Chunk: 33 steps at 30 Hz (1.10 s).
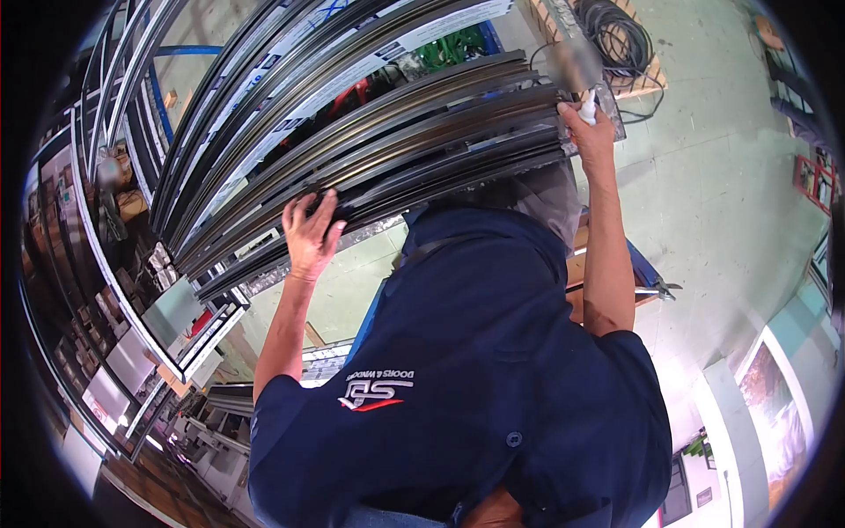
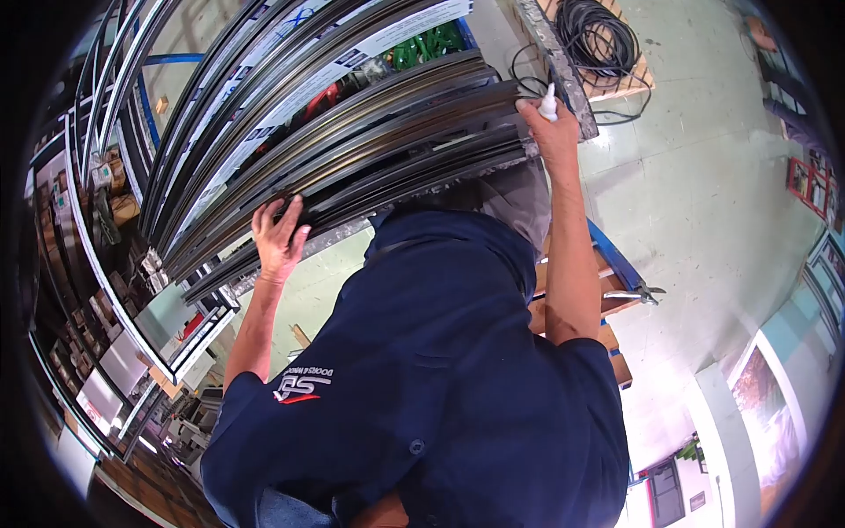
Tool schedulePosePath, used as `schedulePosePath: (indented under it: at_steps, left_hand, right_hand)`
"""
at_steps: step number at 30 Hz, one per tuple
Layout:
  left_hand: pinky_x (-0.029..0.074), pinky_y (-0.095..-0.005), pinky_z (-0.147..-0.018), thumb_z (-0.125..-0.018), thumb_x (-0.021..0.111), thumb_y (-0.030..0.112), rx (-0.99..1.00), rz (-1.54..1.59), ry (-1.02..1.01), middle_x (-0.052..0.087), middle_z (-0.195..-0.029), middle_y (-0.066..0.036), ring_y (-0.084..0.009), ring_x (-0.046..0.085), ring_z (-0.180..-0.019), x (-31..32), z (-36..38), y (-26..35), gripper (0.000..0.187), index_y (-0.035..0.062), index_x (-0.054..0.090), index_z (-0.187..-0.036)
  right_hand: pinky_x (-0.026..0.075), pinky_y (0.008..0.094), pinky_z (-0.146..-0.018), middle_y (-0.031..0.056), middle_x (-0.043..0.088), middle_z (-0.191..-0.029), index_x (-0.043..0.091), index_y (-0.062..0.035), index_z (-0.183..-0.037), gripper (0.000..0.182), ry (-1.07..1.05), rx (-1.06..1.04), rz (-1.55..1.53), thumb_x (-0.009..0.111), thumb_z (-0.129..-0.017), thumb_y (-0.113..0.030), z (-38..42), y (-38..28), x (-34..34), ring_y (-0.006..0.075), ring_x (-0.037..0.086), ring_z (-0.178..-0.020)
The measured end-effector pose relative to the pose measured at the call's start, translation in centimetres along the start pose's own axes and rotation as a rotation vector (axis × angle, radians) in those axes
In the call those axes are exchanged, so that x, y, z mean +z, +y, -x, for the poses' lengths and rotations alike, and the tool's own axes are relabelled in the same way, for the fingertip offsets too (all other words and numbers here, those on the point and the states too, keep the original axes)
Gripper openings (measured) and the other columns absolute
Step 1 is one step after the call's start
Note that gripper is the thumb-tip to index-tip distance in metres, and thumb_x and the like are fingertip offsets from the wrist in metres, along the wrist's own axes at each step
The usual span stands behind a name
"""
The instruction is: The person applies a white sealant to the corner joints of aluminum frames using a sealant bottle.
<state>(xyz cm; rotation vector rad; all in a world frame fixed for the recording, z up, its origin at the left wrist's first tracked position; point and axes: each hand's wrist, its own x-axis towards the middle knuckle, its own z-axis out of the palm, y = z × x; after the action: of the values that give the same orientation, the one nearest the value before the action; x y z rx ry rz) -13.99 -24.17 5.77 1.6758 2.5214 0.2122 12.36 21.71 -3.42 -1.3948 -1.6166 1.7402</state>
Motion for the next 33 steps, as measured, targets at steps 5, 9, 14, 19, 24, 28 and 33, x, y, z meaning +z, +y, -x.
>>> schedulePosePath:
  at_steps: [5, 9, 14, 19, 24, 28, 33]
  left_hand:
    - [0.049, -0.0422, -0.098, -0.090, 0.077, 0.022, -0.095, 0.215, 0.116, 0.076, -0.124, -0.009, -0.0302, 0.066, -0.111, 0.6, -3.7, 2.6, 0.033, 0.0031, 0.076, -0.118]
    - [0.047, -0.0462, -0.105, -0.087, 0.080, 0.029, 0.191, 0.382, 0.042, 0.064, -0.146, -0.011, -0.0334, 0.060, -0.128, 1.6, -13.5, 10.4, 0.053, 0.0019, 0.068, -0.131]
    - [0.023, -0.0522, -0.128, -0.095, 0.069, 0.046, 0.608, 0.366, -0.126, 0.041, -0.164, -0.019, -0.0351, 0.033, -0.155, 4.4, -21.6, 18.4, 0.075, -0.0033, 0.050, -0.148]
    - [0.016, -0.0530, -0.130, -0.098, 0.058, 0.057, 0.658, 0.175, -0.125, 0.040, -0.164, -0.020, -0.0331, 0.031, -0.156, 6.5, -23.9, 19.8, 0.082, -0.0064, 0.048, -0.149]
    - [0.010, -0.0580, -0.130, -0.098, 0.055, 0.062, 0.604, 0.096, -0.133, 0.041, -0.164, -0.020, -0.0320, 0.031, -0.156, 6.9, -23.6, 20.6, 0.085, -0.0061, 0.049, -0.149]
    - [0.004, -0.0649, -0.128, -0.097, 0.056, 0.064, 0.566, 0.089, -0.146, 0.043, -0.163, -0.018, -0.0323, 0.026, -0.158, 6.4, -23.7, 21.4, 0.088, -0.0050, 0.049, -0.150]
    - [0.001, -0.0671, -0.126, -0.097, 0.055, 0.065, 0.571, 0.123, -0.165, 0.043, -0.164, -0.015, -0.0344, 0.021, -0.160, 6.1, -24.0, 21.0, 0.088, -0.0037, 0.049, -0.151]
  right_hand:
    - [0.043, 0.0242, -0.057, -0.0003, 0.067, -0.078, 0.074, -0.0016, -0.098, 0.034, 0.023, 0.004, -0.019, 0.087, -0.085, -0.030, 0.3, -0.2, 0.2, 0.0067, 0.055, -0.063]
    - [0.046, 0.0259, -0.058, 0.0005, 0.068, -0.079, 0.074, -0.0009, -0.098, 0.035, 0.025, -0.004, -0.017, 0.088, -0.084, -0.030, 0.6, -0.5, 0.3, 0.0079, 0.056, -0.064]
    - [0.046, 0.0259, -0.057, -0.0002, 0.067, -0.076, 0.074, -0.0027, -0.098, 0.035, 0.018, 0.003, 0.026, 0.088, -0.084, -0.031, 0.3, -0.3, 0.1, 0.0073, 0.056, -0.063]
    - [0.043, 0.0263, -0.057, -0.0007, 0.065, -0.074, 0.073, -0.0031, -0.098, 0.036, 0.036, -0.043, 0.070, 0.087, -0.085, -0.033, -0.1, 0.1, 0.1, 0.0077, 0.056, -0.063]
    - [0.047, 0.0277, -0.059, 0.0018, 0.068, -0.077, 0.072, -0.0024, -0.096, 0.039, 0.018, 0.041, 0.030, 0.088, -0.083, -0.036, 0.8, -0.9, 0.1, 0.0094, 0.057, -0.065]
    - [0.047, 0.0257, -0.057, 0.0015, 0.067, -0.078, 0.072, -0.0023, -0.098, 0.039, 0.022, 0.044, -0.097, 0.087, -0.085, -0.036, 0.7, -0.2, -0.1, 0.0086, 0.057, -0.064]
    - [0.050, 0.0255, -0.066, 0.0021, 0.070, -0.086, 0.074, -0.0006, -0.110, 0.040, 0.063, 0.076, -0.326, 0.079, -0.095, -0.037, 2.4, 0.4, -1.5, 0.0097, 0.063, -0.075]
